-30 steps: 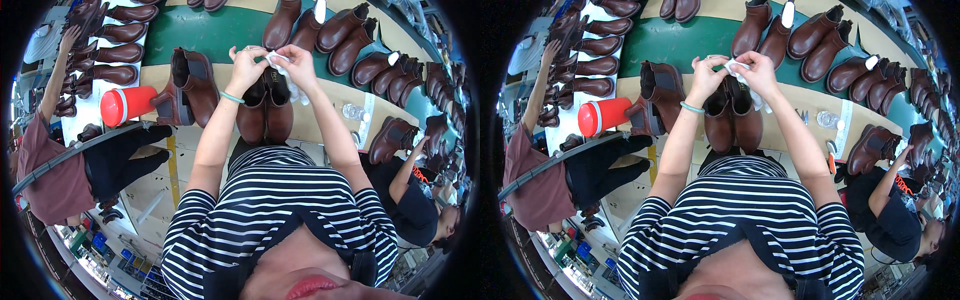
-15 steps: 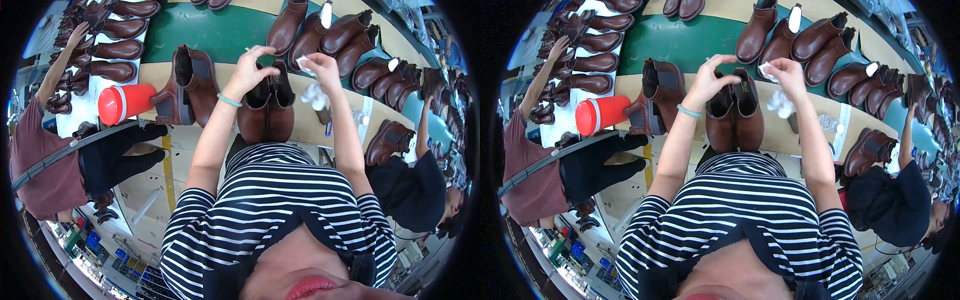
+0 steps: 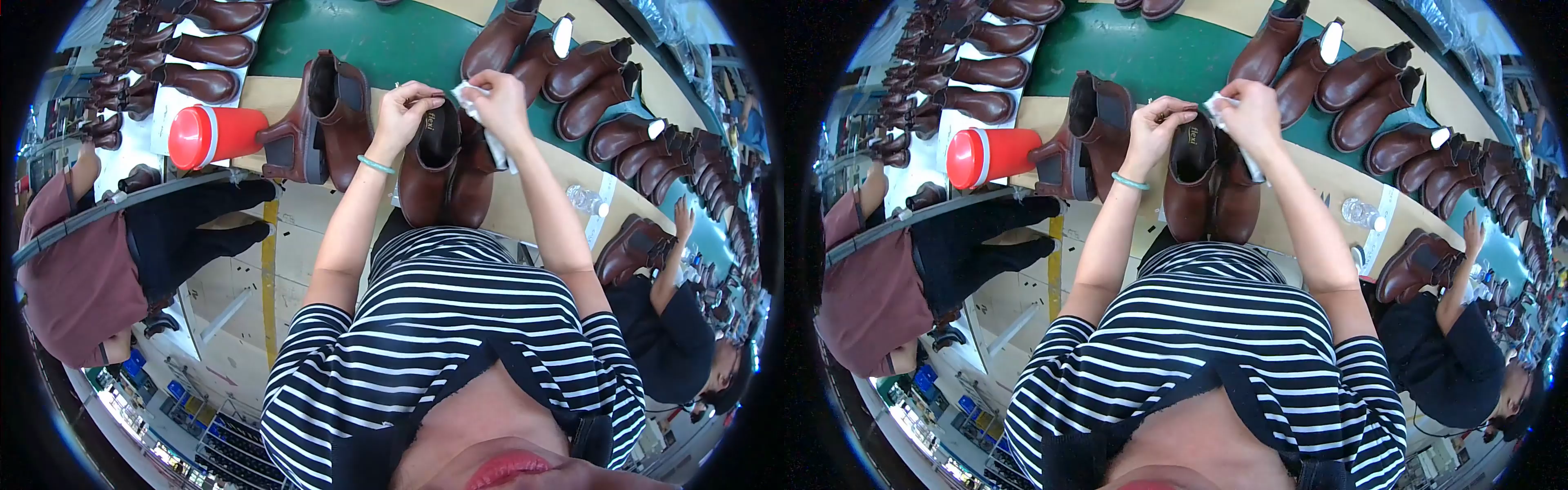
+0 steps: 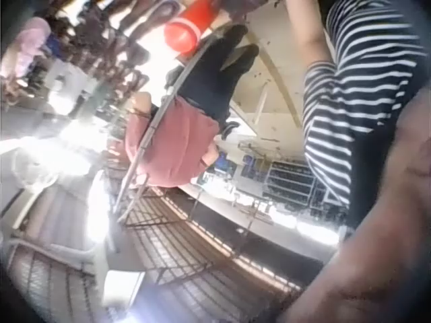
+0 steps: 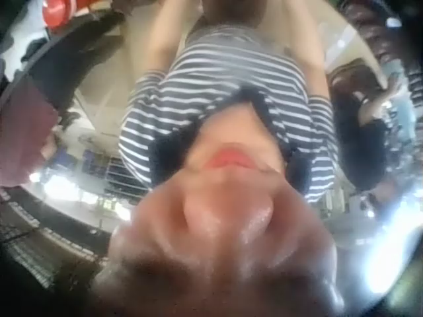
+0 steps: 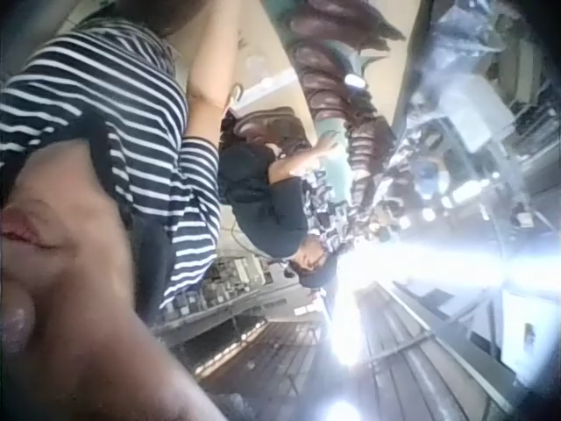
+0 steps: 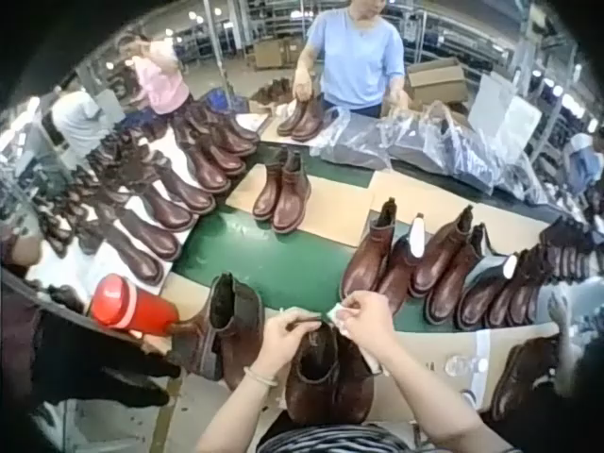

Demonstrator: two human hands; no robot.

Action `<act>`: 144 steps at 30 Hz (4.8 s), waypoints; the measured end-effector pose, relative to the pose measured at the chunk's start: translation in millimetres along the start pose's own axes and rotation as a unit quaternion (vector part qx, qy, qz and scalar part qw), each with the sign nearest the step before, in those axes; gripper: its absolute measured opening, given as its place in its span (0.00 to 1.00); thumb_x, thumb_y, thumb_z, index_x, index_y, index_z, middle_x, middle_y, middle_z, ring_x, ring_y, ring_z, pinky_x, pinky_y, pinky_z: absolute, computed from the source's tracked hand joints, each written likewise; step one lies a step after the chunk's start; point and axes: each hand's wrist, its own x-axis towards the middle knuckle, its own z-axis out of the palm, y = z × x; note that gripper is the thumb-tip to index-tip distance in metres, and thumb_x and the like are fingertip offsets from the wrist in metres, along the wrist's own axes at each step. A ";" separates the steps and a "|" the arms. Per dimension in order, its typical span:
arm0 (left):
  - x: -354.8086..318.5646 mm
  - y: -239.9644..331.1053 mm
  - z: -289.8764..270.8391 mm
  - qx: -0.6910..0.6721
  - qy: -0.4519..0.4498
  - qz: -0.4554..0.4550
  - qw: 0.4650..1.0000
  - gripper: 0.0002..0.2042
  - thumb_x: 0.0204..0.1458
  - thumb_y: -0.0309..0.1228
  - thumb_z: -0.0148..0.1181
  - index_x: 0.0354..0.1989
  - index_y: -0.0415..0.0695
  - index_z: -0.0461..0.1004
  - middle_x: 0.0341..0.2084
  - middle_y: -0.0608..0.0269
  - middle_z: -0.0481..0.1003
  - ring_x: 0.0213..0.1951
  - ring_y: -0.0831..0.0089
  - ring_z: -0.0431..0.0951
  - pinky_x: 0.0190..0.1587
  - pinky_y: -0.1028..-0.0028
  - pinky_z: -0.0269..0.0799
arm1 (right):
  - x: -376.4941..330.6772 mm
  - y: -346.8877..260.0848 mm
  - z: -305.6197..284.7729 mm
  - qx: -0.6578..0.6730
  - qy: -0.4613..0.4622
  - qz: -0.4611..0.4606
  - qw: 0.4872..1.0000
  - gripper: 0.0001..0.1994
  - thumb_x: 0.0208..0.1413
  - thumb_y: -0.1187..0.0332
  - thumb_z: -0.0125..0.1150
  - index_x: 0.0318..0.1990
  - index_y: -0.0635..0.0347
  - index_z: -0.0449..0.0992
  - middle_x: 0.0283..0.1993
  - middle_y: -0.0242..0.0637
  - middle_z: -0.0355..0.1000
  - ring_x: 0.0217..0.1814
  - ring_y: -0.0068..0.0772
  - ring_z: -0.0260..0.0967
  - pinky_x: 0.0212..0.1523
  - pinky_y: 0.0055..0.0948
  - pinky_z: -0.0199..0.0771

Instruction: The recorder is inspecting and cleaning brown Chelsea-style boots on a production line, using a cloth and small tools to check for defects and trim loose threads.

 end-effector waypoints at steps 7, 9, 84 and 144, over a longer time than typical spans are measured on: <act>1.0 -12.3 -6.8 0.072 -0.025 0.040 0.996 0.08 0.48 0.17 0.61 0.37 0.35 0.76 0.31 0.65 0.77 0.34 0.77 0.76 0.42 0.79 0.73 | -10.7 -34.4 7.1 -0.098 0.033 -0.082 0.991 0.10 0.44 0.65 0.64 0.31 0.63 0.79 0.32 0.46 0.76 0.37 0.48 0.75 0.40 0.39 0.74; -3.5 14.4 -3.8 0.162 -0.003 0.088 0.983 0.09 0.49 0.18 0.61 0.40 0.36 0.75 0.31 0.65 0.77 0.34 0.76 0.76 0.43 0.78 0.73 | -10.8 -23.8 -25.3 -0.075 0.054 -0.052 0.994 0.11 0.45 0.66 0.65 0.32 0.63 0.79 0.32 0.45 0.77 0.34 0.44 0.75 0.38 0.36 0.74; -9.3 -8.0 -9.3 0.099 0.009 -0.010 0.995 0.13 0.48 0.21 0.65 0.43 0.36 0.77 0.35 0.66 0.70 0.38 0.79 0.75 0.40 0.81 0.71 | 34.3 -15.2 -45.3 -0.148 -0.174 -0.085 0.970 0.10 0.49 0.66 0.61 0.36 0.61 0.76 0.35 0.38 0.74 0.38 0.35 0.73 0.41 0.30 0.70; -40.4 55.8 -43.1 0.279 -0.299 -0.063 0.910 0.12 0.58 0.35 0.56 0.39 0.37 0.75 0.26 0.60 0.75 0.16 0.79 0.70 0.23 0.78 0.67 | -151.4 144.2 -65.9 0.138 0.040 0.165 0.976 0.11 0.53 0.73 0.64 0.43 0.60 0.72 0.30 0.32 0.75 0.33 0.17 0.67 0.31 0.20 0.64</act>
